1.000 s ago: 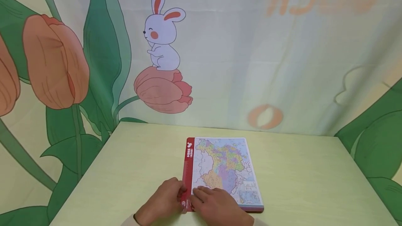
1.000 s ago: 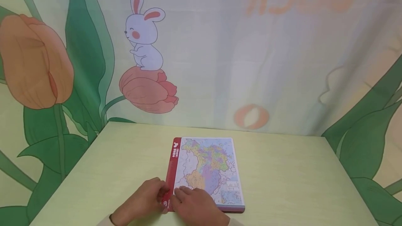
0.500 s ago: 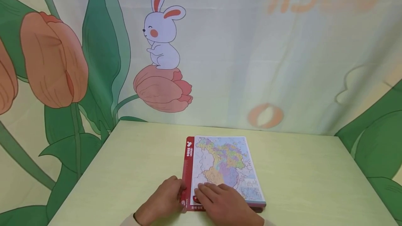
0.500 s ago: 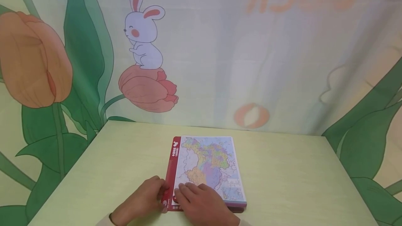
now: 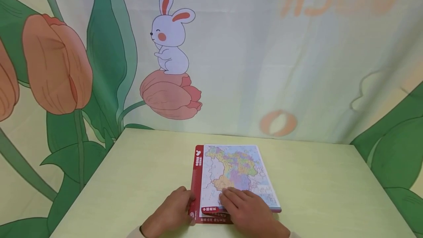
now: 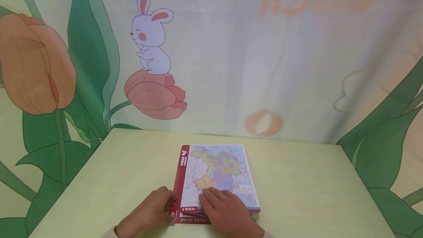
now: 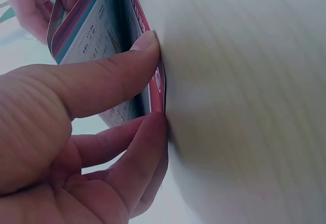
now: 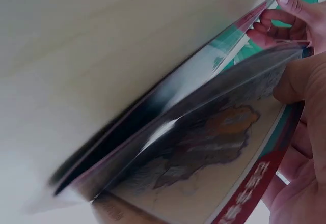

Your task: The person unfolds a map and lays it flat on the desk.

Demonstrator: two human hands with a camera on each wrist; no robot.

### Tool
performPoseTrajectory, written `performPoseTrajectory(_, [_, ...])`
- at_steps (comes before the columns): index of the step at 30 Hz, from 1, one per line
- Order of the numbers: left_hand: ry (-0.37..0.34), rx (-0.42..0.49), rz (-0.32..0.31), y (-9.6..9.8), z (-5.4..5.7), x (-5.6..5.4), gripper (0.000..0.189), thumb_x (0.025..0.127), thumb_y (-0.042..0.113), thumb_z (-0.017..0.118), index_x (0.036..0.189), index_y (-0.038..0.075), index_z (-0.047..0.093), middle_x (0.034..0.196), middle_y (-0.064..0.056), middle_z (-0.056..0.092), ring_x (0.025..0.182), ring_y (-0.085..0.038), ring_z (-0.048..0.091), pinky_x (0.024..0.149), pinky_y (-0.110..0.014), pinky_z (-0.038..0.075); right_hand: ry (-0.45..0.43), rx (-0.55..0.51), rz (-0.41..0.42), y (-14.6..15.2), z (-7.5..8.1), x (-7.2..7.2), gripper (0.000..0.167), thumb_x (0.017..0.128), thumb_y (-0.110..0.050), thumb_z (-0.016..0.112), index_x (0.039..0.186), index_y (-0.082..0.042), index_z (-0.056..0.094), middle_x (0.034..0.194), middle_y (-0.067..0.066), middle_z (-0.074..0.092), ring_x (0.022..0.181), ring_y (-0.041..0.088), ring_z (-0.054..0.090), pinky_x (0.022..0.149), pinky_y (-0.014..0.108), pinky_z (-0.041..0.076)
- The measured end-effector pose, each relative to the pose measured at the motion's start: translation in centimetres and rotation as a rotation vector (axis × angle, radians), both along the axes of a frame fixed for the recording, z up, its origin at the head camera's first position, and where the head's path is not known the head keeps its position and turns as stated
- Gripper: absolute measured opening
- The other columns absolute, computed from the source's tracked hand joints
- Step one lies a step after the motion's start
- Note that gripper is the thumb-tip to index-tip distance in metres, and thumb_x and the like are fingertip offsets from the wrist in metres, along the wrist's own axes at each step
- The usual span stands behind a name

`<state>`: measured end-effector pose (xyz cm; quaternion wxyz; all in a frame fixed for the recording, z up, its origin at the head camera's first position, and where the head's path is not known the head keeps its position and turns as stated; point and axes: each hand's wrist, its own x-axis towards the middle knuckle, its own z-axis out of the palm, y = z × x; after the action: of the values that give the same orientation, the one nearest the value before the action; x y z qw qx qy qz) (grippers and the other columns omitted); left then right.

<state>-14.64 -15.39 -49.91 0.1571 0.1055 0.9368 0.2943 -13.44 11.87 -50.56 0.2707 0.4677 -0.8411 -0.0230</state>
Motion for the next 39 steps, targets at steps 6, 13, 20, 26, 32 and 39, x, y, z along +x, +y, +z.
performPoseTrajectory(6, [-0.001,-0.006,-0.044,0.0,-0.1,-0.3,0.060,0.075,0.015,0.096,0.129,0.006,0.069,0.100,0.000,0.057,0.095,-0.015,0.053,0.077,-0.029,0.053,-0.058,-0.033,-0.075,1.4,0.2,-0.1,0.052,0.083,-0.031,0.090,0.129,-0.012,0.073,0.129,0.002,0.076,0.117,0.016,0.074,0.090,0.033,0.063])
performPoseTrajectory(13, [0.031,-0.044,-0.122,-0.4,-0.3,-0.7,0.072,0.072,0.020,0.099,0.135,0.006,0.066,0.111,0.000,0.057,0.098,-0.013,0.052,0.079,-0.026,0.054,-0.038,-0.063,-0.128,3.3,-0.1,-0.2,0.058,0.073,-0.029,0.095,0.125,-0.010,0.075,0.125,0.004,0.077,0.113,0.017,0.075,0.089,0.033,0.062])
performPoseTrajectory(20, [0.046,-0.053,-0.135,-0.2,0.2,-0.8,0.072,0.071,0.018,0.100,0.133,0.001,0.067,0.108,-0.002,0.056,0.095,-0.013,0.051,0.077,-0.026,0.051,-0.176,-0.066,-0.231,4.7,0.6,0.0,0.055,0.075,-0.021,0.093,0.125,-0.010,0.076,0.127,0.005,0.077,0.114,0.019,0.075,0.086,0.036,0.064])
performPoseTrajectory(26, [0.071,-0.037,-0.152,-0.4,0.1,-0.7,0.066,0.069,0.015,0.100,0.126,0.000,0.070,0.103,-0.003,0.056,0.091,-0.014,0.051,0.074,-0.025,0.049,-0.267,-0.161,-0.279,5.9,2.0,-0.4,0.050,0.077,-0.013,0.089,0.125,-0.011,0.076,0.127,0.006,0.077,0.105,0.022,0.078,0.074,0.037,0.064])
performPoseTrajectory(32, [0.036,-0.050,-0.123,-1.4,0.4,-0.7,0.069,0.068,0.015,0.100,0.128,0.000,0.069,0.105,-0.003,0.056,0.093,-0.015,0.052,0.075,-0.027,0.052,-0.296,-0.273,-0.240,8.1,3.5,-1.4,0.052,0.076,-0.006,0.090,0.126,-0.012,0.076,0.124,0.004,0.079,0.105,0.021,0.079,0.081,0.038,0.065])
performPoseTrajectory(39, [0.036,-0.057,-0.119,-2.9,0.5,-0.5,0.072,0.068,0.012,0.100,0.132,-0.002,0.068,0.104,-0.002,0.055,0.094,-0.017,0.051,0.076,-0.027,0.050,-0.323,-0.360,-0.241,10.8,5.5,-1.4,0.054,0.075,0.001,0.090,0.125,-0.016,0.079,0.117,0.001,0.081,0.097,0.013,0.078,0.074,0.030,0.063])
